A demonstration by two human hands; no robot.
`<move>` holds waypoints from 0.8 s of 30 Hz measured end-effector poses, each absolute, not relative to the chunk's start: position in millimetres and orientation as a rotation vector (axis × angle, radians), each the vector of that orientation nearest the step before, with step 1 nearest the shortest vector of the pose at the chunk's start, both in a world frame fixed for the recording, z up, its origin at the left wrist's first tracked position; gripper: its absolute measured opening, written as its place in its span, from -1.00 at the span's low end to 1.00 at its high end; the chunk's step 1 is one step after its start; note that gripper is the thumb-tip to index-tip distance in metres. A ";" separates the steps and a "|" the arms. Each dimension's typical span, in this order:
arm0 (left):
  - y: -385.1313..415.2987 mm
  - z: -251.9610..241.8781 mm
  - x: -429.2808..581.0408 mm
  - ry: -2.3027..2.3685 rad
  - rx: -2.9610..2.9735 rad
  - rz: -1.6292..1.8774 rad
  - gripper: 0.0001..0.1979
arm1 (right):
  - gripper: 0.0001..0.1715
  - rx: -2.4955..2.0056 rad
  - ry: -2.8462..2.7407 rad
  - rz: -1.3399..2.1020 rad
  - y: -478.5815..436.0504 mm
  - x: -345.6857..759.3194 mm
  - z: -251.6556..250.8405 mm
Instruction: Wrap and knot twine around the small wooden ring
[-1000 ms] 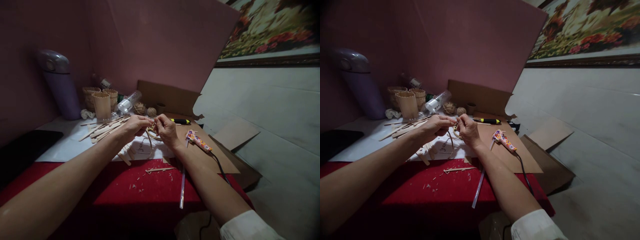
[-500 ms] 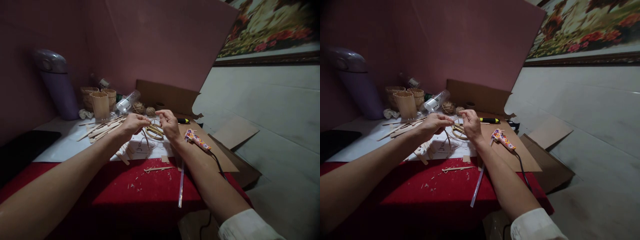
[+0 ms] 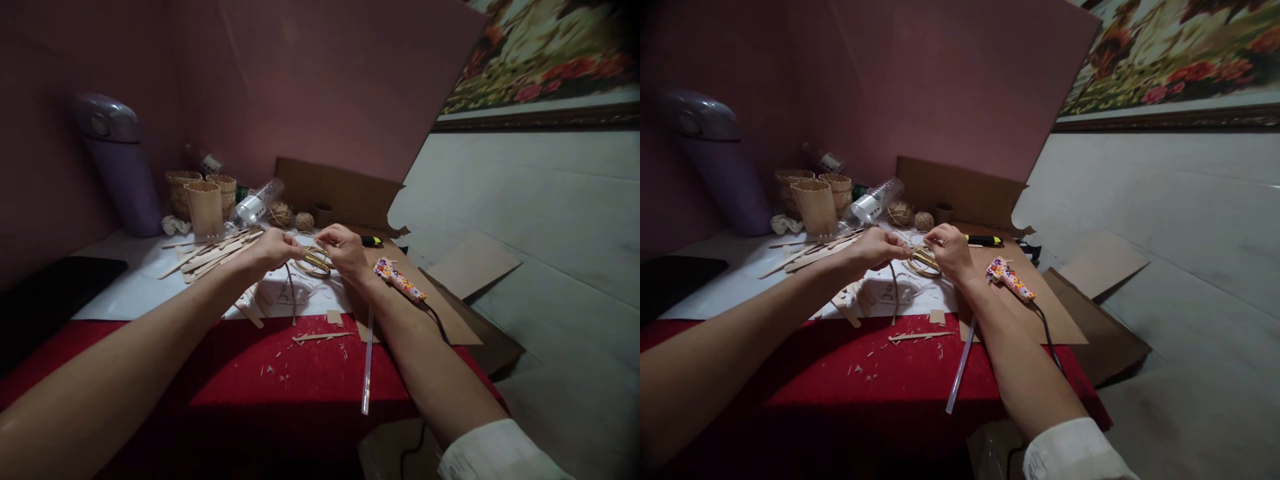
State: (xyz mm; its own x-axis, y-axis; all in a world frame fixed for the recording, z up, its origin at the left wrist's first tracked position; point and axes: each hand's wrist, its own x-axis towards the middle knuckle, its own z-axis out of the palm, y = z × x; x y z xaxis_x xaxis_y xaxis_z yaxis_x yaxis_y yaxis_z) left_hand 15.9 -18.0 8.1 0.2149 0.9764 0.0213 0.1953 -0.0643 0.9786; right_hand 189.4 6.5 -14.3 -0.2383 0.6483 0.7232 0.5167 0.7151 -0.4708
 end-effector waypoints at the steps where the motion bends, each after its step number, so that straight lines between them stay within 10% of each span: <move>1: -17.6 7.6 16.0 1.212 1.493 0.966 -0.83 | -0.89 -0.878 -1.889 0.118 3.6 188.0 -12.7; 24: -12.3 7.7 3.6 0.886 1.265 0.960 -0.87 | -0.93 -0.841 -1.934 0.629 14.2 196.6 -25.5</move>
